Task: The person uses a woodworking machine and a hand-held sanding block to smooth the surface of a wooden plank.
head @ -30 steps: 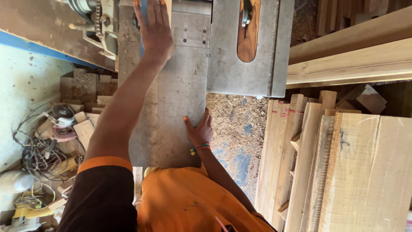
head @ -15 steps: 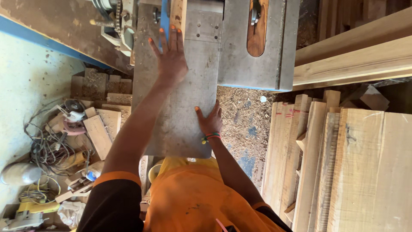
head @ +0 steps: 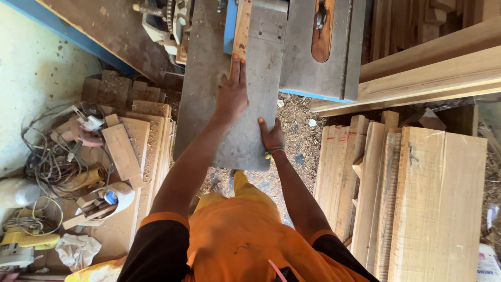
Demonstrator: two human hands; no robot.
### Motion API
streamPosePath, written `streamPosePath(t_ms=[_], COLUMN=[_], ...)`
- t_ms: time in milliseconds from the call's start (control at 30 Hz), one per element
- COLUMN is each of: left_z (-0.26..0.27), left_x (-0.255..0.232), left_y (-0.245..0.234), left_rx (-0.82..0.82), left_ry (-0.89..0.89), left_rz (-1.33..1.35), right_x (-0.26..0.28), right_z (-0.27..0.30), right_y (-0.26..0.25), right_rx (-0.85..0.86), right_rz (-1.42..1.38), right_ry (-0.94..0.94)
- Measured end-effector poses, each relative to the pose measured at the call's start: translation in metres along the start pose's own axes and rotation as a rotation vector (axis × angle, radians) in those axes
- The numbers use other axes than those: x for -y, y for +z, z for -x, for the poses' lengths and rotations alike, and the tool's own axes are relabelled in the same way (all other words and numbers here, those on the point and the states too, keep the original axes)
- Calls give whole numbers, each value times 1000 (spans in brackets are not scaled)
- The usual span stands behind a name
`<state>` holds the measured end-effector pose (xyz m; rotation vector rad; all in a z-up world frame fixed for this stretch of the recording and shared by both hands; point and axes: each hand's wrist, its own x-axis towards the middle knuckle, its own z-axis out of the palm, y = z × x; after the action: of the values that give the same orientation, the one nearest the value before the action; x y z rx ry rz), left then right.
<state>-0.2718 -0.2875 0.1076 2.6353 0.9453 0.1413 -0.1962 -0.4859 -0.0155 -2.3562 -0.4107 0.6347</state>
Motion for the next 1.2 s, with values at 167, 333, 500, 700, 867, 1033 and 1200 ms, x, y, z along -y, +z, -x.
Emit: streamPosePath(t_ms=[167,333,500,700,867,1033,1200], left_z=[39,72,110,154,192,231,262], left_x=[1,-3,-8,-11,-15,-19,-18], left_y=[8,9,7,12,5,-1,-5], left_rx=[-175,-7,-12,35,-148,29,-141], left_ry=[107,88,92,58,114,58,120], left_rz=[15,28,56,118,46,42,-116], right_x=[-50,-99,-124,-145,-169,-201,-220], right_z=[29,68,102,144,191,241,274], right_y=[10,23,16,5,3,-6,-15], right_rx=[-24,73,222,299,350,378,352], right_rz=[-125,-265,-494,-475,-500,-607,-653], right_ry=[-29,240,494,432,530,554,592])
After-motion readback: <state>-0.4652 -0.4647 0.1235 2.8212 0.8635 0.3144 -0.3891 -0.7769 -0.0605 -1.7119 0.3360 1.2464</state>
